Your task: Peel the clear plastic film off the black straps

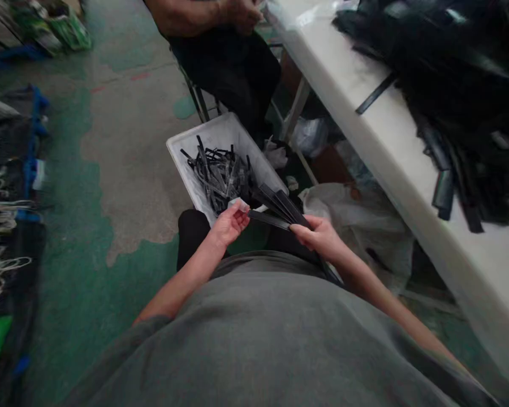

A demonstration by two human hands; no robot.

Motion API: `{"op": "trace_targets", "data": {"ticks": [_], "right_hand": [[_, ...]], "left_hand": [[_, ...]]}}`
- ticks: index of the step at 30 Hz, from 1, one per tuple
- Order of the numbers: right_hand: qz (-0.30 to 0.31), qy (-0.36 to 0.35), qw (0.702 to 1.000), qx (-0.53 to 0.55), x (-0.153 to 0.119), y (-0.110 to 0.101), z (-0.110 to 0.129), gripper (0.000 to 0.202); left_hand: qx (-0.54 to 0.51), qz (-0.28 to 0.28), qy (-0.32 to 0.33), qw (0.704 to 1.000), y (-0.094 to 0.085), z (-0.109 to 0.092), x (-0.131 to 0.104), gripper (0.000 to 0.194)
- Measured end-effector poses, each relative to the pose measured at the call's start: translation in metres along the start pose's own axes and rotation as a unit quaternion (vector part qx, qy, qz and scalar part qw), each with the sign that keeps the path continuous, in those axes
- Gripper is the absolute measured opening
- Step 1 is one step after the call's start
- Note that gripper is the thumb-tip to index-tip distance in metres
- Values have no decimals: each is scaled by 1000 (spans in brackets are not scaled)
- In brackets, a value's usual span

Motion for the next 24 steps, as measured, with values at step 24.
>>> {"op": "trace_targets", "data": {"ticks": [24], "right_hand": [[8, -1, 999, -42, 19, 12, 3, 27]], "left_hand": [[129, 18, 25, 991, -8, 3, -5, 20]]}}
Point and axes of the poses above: each hand's wrist, its own x-axis towards the middle knuckle, its own y-axis out of the palm, z = x × y, the point moved 4 cm from there along x, towards the middle knuckle, and after that the axes turned 15 degrees about z, right-handed, at the moved point
